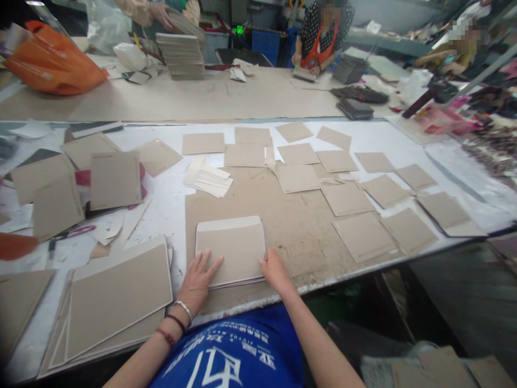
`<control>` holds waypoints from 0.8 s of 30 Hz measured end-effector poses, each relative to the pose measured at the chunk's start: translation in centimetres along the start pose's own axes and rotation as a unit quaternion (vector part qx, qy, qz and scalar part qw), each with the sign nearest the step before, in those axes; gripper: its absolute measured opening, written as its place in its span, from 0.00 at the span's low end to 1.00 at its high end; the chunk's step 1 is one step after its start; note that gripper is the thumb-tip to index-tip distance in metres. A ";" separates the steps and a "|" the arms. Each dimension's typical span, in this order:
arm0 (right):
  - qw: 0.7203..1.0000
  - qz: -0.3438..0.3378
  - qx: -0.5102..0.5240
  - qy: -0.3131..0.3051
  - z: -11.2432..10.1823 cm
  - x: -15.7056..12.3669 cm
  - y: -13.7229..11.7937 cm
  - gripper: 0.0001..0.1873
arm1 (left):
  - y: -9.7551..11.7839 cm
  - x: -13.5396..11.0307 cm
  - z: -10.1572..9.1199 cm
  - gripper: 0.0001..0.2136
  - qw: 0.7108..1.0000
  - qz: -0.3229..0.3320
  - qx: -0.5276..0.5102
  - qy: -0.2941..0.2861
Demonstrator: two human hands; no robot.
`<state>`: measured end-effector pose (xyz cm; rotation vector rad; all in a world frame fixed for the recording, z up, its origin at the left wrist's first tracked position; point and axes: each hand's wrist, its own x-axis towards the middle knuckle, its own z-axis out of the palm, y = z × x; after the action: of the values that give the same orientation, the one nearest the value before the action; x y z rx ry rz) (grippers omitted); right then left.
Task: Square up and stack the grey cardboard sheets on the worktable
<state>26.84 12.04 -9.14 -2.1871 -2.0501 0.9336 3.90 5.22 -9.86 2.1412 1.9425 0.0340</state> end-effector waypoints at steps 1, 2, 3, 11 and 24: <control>1.000 -0.003 -0.012 0.006 -0.2 -0.2 -0.1 0.05 | 0.0 0.0 0.1 0.34 1.000 -0.001 0.008 0.000; 1.000 -0.005 -0.027 0.015 -0.5 -0.4 -0.4 0.05 | 0.0 0.0 0.1 0.34 1.000 -0.002 0.016 0.000; 0.999 -0.008 -0.044 0.028 -0.8 -0.5 -0.7 0.05 | -0.1 0.0 0.1 0.34 1.000 -0.003 0.022 -0.002; 0.965 -0.214 -0.102 0.109 0.2 2.1 -4.9 0.28 | 0.2 0.0 -0.2 0.34 0.998 -0.005 0.055 -0.015; 0.944 -0.281 -0.111 0.135 3.2 3.4 -4.0 0.30 | -0.6 -0.4 1.2 0.33 0.996 -0.010 -0.068 0.057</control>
<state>21.74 14.43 -11.62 -1.5251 -2.5031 0.3387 3.45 4.68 -11.06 2.0722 1.9623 0.2816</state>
